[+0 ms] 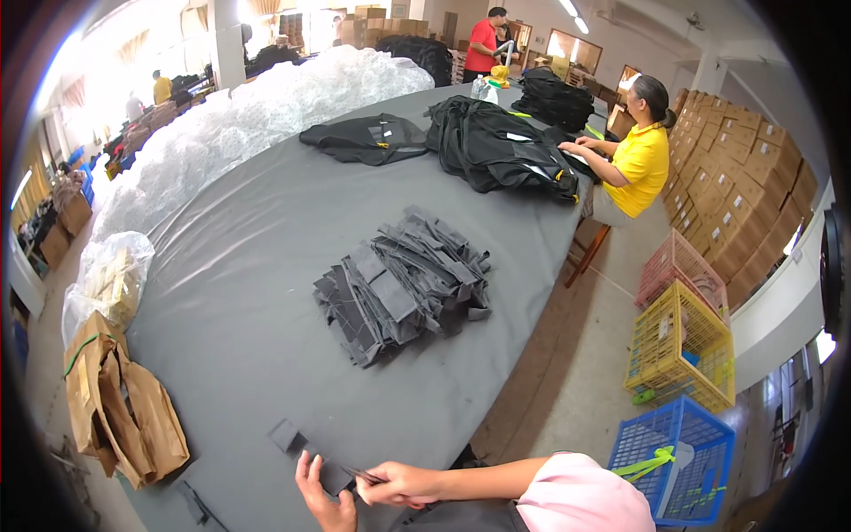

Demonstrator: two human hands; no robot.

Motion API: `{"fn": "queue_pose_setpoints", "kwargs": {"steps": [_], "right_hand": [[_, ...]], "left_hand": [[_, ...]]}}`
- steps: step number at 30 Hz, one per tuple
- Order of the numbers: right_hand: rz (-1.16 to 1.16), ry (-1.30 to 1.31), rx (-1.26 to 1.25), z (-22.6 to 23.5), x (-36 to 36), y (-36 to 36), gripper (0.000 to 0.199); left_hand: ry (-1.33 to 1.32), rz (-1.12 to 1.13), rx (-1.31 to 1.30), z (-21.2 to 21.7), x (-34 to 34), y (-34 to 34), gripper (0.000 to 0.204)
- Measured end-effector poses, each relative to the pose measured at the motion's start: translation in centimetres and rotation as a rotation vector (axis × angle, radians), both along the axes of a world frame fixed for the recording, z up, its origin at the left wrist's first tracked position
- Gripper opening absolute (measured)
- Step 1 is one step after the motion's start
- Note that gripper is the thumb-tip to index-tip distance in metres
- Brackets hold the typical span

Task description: Manually trimming loose threads from black industrial fabric pieces using small snips.

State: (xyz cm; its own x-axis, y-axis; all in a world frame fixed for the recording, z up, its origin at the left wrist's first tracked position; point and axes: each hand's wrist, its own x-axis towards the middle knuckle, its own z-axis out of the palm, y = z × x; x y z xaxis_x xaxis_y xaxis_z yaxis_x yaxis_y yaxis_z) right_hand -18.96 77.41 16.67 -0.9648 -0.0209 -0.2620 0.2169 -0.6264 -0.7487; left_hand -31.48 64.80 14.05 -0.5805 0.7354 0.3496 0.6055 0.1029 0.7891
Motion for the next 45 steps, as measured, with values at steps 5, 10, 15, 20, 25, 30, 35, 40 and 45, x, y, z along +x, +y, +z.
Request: {"fn": "queue_pose_setpoints", "kwargs": {"steps": [5,10,15,20,25,30,35,40,45], "right_hand": [[-0.377,0.311,1.028,-1.2,-0.9,0.0,0.012],[-0.369,0.217,1.337,-3.5,-2.7,-0.2,0.020],[-0.422,0.267,1.033,-3.3,-3.2,-1.4,0.014],[-0.493,0.182,0.797,-3.9,-2.6,-1.1,0.011],[-0.434,0.114,0.662,-3.6,-3.0,0.3,0.011],[-0.326,0.106,0.635,-1.9,-2.3,0.6,0.012],[-0.289,0.165,0.779,-1.7,-1.5,0.7,0.014],[-0.197,0.291,0.667,0.2,-0.7,1.0,0.014],[-0.334,0.160,1.083,-1.7,-2.6,1.0,0.019]], "left_hand": [[-0.204,0.020,0.071,0.1,0.1,0.2,0.064],[-0.488,-0.040,0.222,-0.7,0.1,0.6,0.067],[-0.614,0.068,0.167,0.8,0.3,1.3,0.044],[-0.850,-0.017,0.168,-0.3,0.2,0.9,0.030],[-0.830,0.012,0.188,0.0,0.7,1.1,0.022],[-0.179,0.087,0.137,0.6,1.3,1.4,0.017],[-0.012,0.187,0.111,0.0,1.1,1.1,0.020],[-0.016,0.217,0.109,0.0,0.4,0.9,0.022],[-0.155,0.132,0.115,0.9,0.8,1.3,0.020]]}}
